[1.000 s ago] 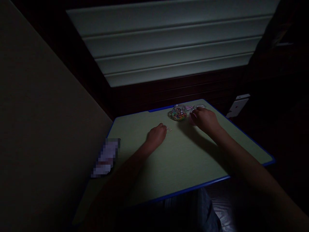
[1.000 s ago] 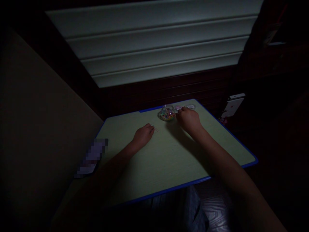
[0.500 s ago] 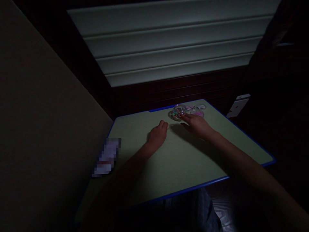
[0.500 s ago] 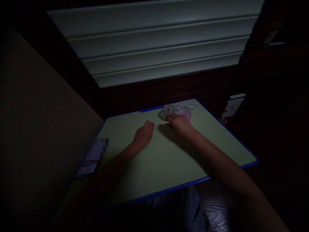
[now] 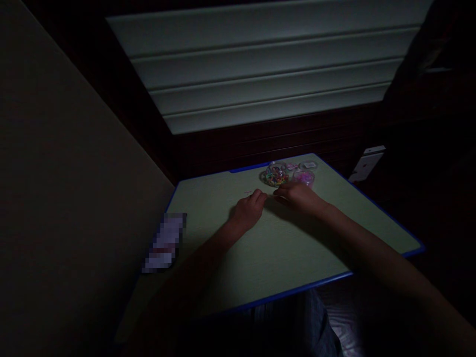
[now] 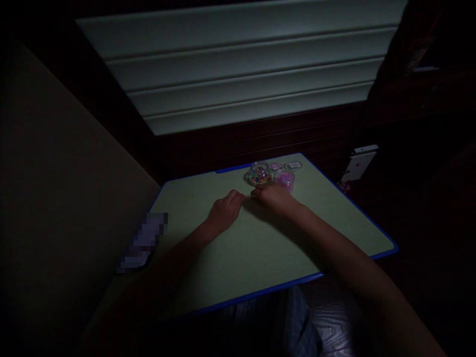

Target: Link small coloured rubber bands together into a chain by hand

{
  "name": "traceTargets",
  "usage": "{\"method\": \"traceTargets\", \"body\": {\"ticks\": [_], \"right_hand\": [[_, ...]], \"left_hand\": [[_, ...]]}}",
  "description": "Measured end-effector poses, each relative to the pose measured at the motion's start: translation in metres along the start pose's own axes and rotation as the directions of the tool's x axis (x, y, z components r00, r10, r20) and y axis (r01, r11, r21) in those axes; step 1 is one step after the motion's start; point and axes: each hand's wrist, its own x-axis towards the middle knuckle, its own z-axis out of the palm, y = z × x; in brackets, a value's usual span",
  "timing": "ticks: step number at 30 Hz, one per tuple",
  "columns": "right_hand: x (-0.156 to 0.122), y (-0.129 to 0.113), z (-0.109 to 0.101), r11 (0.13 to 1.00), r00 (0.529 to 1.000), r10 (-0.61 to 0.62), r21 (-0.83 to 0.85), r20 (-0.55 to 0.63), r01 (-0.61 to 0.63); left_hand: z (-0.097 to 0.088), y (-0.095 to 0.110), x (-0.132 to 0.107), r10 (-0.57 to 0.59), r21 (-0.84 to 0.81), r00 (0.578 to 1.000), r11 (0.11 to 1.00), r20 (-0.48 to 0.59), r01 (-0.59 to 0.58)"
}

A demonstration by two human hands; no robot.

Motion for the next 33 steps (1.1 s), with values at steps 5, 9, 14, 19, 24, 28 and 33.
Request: {"method": "traceTargets", "body": {"ticks": [5,9,14,19,24,28,33], "right_hand": [[0.001,0.0,0.0,0.996,1.0,-0.014,-0.093,0.012,0.015],[-0.003,0.013,-0.009,0.968,0.995,0.086,-0.234,-0.046,-0.095],[-0.012,0.039,-0.019,0.841,0.911,0.366,-0.35,-0.192,-0.412],[-0.015,0.052,-0.015,0.789,0.863,0.454,-0.351,-0.222,-0.505],[-0.014,0.049,-0.016,0.778,0.849,0.472,-0.341,-0.237,-0.527],[-0.013,0.042,-0.018,0.811,0.865,0.434,-0.309,-0.253,-0.497],[-0.011,0.035,-0.022,0.838,0.878,0.426,-0.272,-0.217,-0.473]], "left_hand": [[0.001,0.0,-0.001,0.028,-0.021,1.0,0.999,-0.008,-0.028],[0.0,-0.005,0.0,0.026,0.008,1.0,1.0,-0.007,-0.026],[0.002,-0.016,0.002,-0.071,-0.036,0.997,0.997,-0.008,0.071],[0.005,-0.026,0.003,-0.201,-0.116,0.979,0.973,-0.018,0.197],[0.009,-0.033,0.004,-0.229,-0.127,0.973,0.966,-0.005,0.226],[0.012,-0.035,0.006,-0.177,-0.04,0.981,0.983,0.077,0.181],[0.008,-0.025,0.012,-0.034,0.128,0.988,0.992,0.153,0.014]]}}
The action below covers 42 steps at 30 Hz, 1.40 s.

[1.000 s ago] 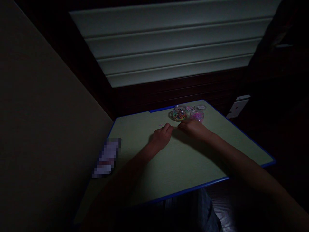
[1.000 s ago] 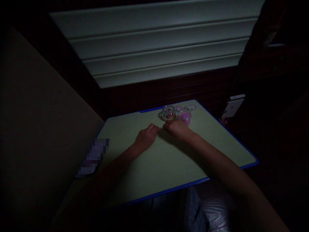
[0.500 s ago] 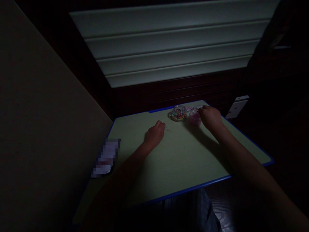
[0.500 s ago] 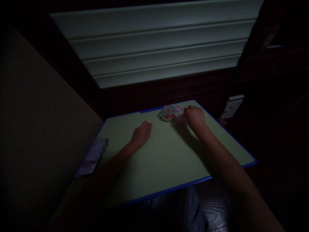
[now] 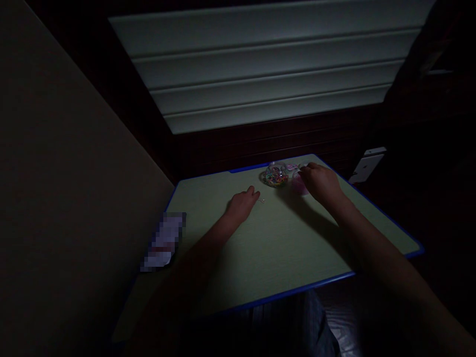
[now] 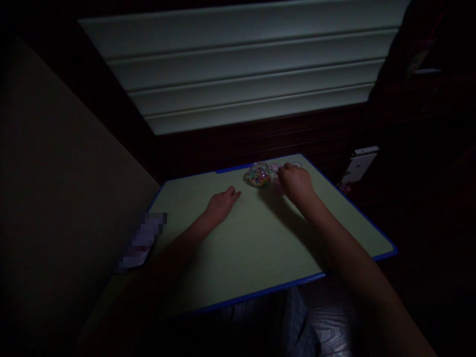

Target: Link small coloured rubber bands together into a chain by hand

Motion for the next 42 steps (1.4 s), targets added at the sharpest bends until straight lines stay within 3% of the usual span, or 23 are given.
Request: {"method": "traceTargets", "body": {"ticks": [5,13,24,27,29,32,35,38,42], "right_hand": [[-0.001,-0.003,-0.003,1.0,1.0,-0.012,0.019,0.016,0.011],[-0.001,-0.008,-0.003,0.998,0.999,-0.02,0.052,0.048,0.018],[-0.003,-0.012,-0.004,0.991,0.994,-0.099,0.1,0.056,0.093],[-0.003,-0.015,-0.003,0.984,0.991,-0.123,0.137,0.051,0.115],[-0.004,-0.017,-0.001,0.976,0.989,-0.136,0.177,0.049,0.126],[-0.004,-0.023,0.004,0.952,0.987,-0.157,0.272,0.043,0.139],[-0.005,-0.03,0.01,0.877,0.98,-0.198,0.453,0.034,0.162],[-0.006,-0.039,0.015,0.755,0.969,-0.246,0.631,0.02,0.179],[-0.009,-0.048,0.019,0.629,0.959,-0.282,0.761,0.034,0.158]], "left_hand": [[-0.005,0.008,0.002,0.102,0.076,0.994,0.992,0.032,-0.104],[-0.006,0.007,0.004,0.16,0.134,0.987,0.978,0.017,-0.161],[-0.004,0.008,0.003,-0.007,0.004,1.0,1.0,0.019,0.007],[0.0,0.006,0.001,-0.05,-0.043,0.997,0.998,-0.059,0.048],[0.002,0.004,0.002,-0.112,-0.174,0.98,0.981,-0.165,0.083],[0.003,0.002,0.006,-0.275,-0.523,0.902,0.849,-0.331,0.067],[0.001,0.006,0.012,-0.427,-0.796,0.834,0.605,-0.349,-0.023],[-0.005,0.016,0.013,-0.481,-0.904,0.842,0.426,-0.244,-0.018],[-0.014,0.029,0.009,-0.472,-0.944,0.867,0.331,-0.163,0.002]]}}
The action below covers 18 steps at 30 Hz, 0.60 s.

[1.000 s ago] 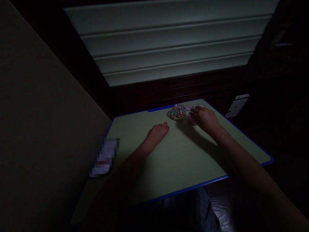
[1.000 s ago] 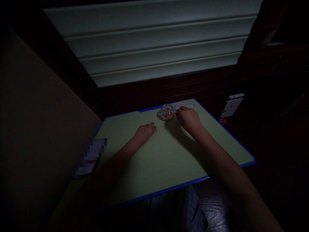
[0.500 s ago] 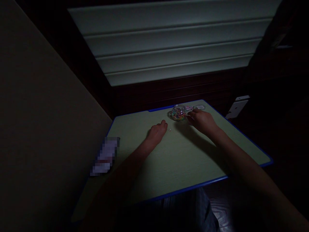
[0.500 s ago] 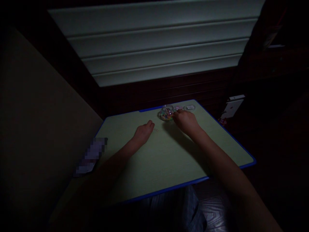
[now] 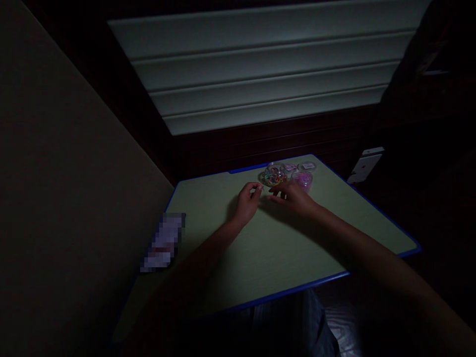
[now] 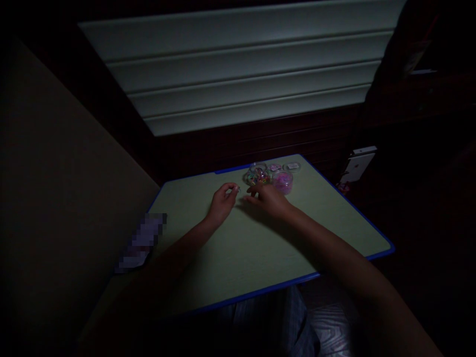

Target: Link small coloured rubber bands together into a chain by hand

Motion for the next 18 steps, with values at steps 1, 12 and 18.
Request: {"method": "traceTargets", "body": {"ticks": [1,12,18], "right_hand": [[0.0,-0.0006,0.0013,1.0,1.0,-0.005,0.027,0.002,0.005],[0.0002,-0.0001,0.0042,0.996,0.999,-0.039,0.073,-0.034,0.042],[0.0004,0.0003,0.0044,0.999,0.999,-0.04,0.03,-0.029,0.041]], "left_hand": [[0.001,0.0023,-0.0016,-0.006,-0.009,1.0,1.0,0.011,0.006],[0.0025,0.0081,-0.0036,-0.046,-0.053,0.999,0.997,0.025,0.047],[0.004,0.0075,-0.0056,-0.056,-0.072,0.997,0.996,0.052,0.06]]}}
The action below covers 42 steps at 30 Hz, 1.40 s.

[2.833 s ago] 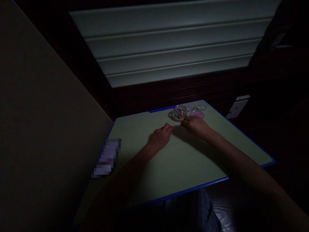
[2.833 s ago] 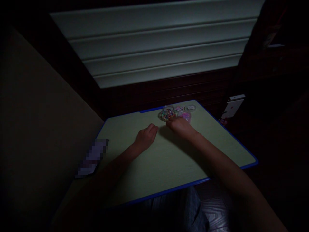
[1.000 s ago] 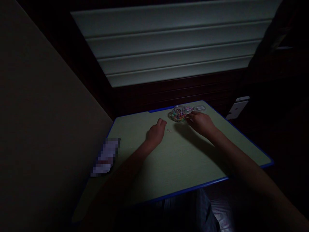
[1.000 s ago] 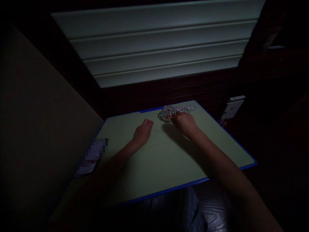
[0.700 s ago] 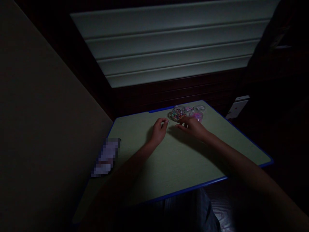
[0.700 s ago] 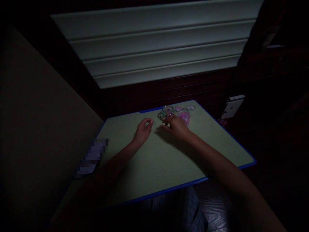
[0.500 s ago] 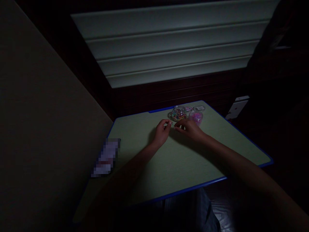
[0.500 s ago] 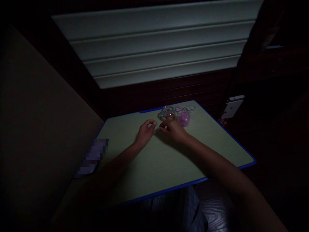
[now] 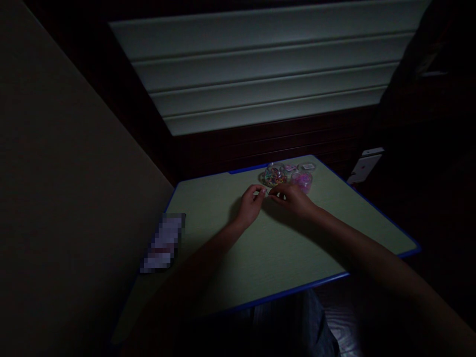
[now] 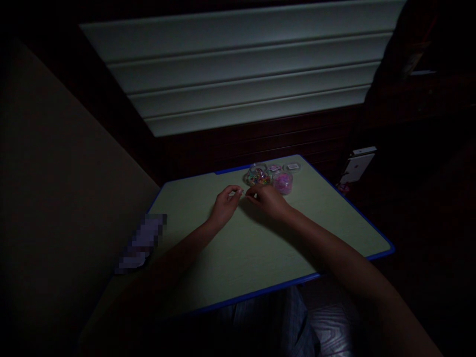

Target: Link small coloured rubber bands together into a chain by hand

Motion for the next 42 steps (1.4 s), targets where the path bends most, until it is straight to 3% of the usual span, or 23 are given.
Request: {"method": "traceTargets", "body": {"ticks": [3,5,10,13,16,22,32,37,42], "right_hand": [[0.0,-0.003,-0.005,0.993,1.0,-0.009,-0.115,0.011,0.01],[-0.001,-0.005,-0.012,0.958,1.0,0.011,-0.287,0.01,-0.008],[-0.004,0.003,-0.037,0.686,0.99,0.114,-0.714,-0.086,-0.141],[-0.006,0.017,-0.05,0.553,0.962,0.179,-0.788,-0.205,-0.271],[-0.008,0.028,-0.055,0.495,0.941,0.226,-0.802,-0.253,-0.335],[-0.008,0.028,-0.055,0.493,0.932,0.259,-0.795,-0.254,-0.353],[-0.006,0.02,-0.053,0.522,0.945,0.212,-0.788,-0.251,-0.326],[-0.006,0.017,-0.052,0.555,0.946,0.222,-0.767,-0.237,-0.323],[-0.005,0.011,-0.047,0.65,0.959,0.222,-0.706,-0.177,-0.281]], "left_hand": [[0.001,-0.004,-0.001,0.013,-0.008,1.0,1.0,0.011,-0.013],[0.0,-0.007,0.0,0.025,-0.009,0.999,1.0,0.038,-0.024],[-0.01,-0.018,0.01,0.084,0.104,0.993,0.99,0.085,-0.093],[-0.024,-0.03,0.018,0.103,0.255,0.991,0.959,0.09,-0.123],[-0.037,-0.043,0.025,0.099,0.408,0.973,0.895,0.21,-0.179],[-0.048,-0.049,0.024,0.057,0.538,0.934,0.804,0.354,-0.253],[-0.037,-0.033,0.008,0.089,0.69,0.883,0.59,0.46,-0.419],[-0.034,-0.027,0.003,0.04,0.773,0.896,0.49,0.442,-0.403],[-0.035,-0.022,0.002,0.084,0.765,0.921,0.531,0.38,-0.364]]}}
